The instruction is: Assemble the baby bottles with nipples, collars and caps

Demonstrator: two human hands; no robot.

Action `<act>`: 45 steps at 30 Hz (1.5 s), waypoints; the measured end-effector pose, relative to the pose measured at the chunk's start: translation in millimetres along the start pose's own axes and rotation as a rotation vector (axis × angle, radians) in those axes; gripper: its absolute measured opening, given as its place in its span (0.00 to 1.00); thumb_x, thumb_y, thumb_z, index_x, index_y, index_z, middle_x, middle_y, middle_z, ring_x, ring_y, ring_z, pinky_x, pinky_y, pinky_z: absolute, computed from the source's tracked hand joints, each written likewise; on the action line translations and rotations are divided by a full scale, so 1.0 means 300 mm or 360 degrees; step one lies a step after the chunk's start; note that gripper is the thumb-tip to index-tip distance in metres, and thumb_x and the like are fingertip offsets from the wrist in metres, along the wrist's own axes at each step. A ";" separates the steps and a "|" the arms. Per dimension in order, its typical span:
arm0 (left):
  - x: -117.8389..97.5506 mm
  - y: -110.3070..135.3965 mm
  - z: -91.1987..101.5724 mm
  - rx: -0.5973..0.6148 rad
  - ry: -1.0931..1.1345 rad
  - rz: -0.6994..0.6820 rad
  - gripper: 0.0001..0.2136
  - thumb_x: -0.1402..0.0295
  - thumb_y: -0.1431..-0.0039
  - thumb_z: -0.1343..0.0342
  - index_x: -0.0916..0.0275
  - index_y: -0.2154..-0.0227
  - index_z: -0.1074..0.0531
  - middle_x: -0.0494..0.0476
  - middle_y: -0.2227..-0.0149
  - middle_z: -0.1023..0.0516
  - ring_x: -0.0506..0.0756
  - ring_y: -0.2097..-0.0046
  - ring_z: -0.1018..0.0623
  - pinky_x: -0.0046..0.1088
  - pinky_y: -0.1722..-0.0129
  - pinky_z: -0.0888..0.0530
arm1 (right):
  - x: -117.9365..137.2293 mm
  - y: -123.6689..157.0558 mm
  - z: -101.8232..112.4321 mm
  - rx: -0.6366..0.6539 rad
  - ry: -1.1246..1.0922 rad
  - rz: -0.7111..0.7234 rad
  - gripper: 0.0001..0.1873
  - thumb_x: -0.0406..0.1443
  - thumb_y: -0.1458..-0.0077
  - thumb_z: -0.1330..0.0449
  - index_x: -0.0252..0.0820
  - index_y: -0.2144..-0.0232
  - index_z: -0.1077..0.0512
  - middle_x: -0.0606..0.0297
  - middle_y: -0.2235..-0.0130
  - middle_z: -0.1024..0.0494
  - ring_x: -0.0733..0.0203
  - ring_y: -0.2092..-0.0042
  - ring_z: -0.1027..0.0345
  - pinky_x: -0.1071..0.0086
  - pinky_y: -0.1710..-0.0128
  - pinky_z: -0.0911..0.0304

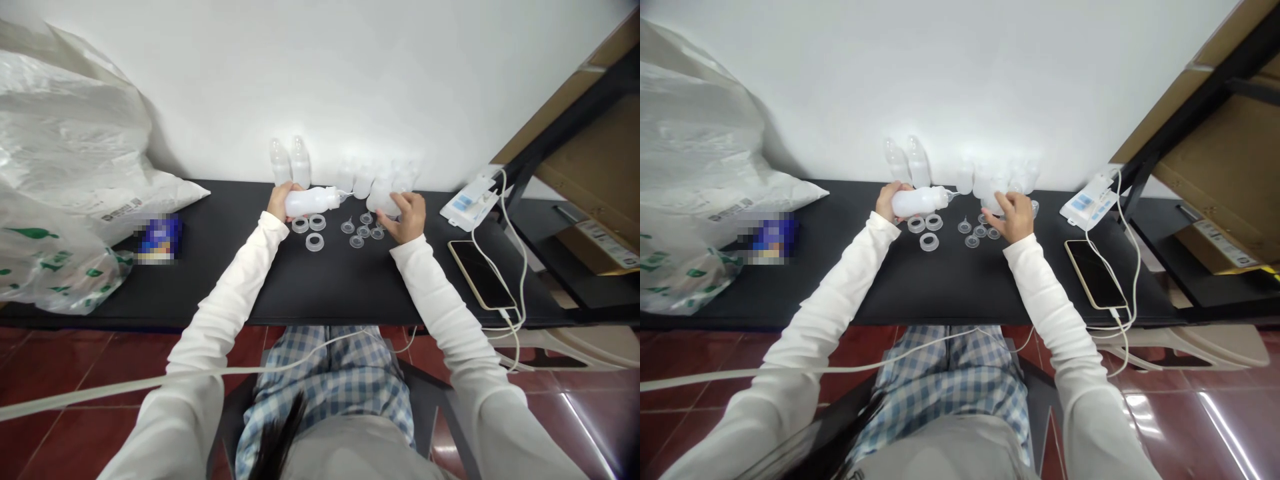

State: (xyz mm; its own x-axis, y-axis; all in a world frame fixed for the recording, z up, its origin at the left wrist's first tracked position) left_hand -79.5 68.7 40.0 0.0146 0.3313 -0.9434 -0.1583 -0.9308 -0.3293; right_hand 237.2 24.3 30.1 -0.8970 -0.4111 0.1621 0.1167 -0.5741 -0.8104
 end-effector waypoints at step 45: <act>-0.009 0.124 -0.158 0.0065 -0.1531 -0.1424 0.20 0.52 0.34 0.56 0.55 0.52 0.24 0.61 0.54 0.18 0.58 0.55 0.21 0.37 0.57 0.24 | 0.159 0.035 -0.024 0.0099 -0.0073 0.0042 0.35 0.48 0.32 0.68 0.44 0.70 0.25 0.61 0.76 0.28 0.56 0.72 0.35 0.56 0.58 0.39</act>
State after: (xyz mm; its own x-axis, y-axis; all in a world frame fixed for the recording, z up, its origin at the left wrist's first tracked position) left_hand -38.8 25.9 28.3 -0.5728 0.8196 0.0094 -0.4907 -0.3337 -0.8049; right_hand 192.5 3.8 25.1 -0.8729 -0.4581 0.1681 0.1675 -0.6048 -0.7786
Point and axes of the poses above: each hand's wrist, its own y-axis away from the middle knuckle, its own z-axis out of the back of the hand, x = y × z, the point moved 1 cm from there along -y, towards the middle knuckle
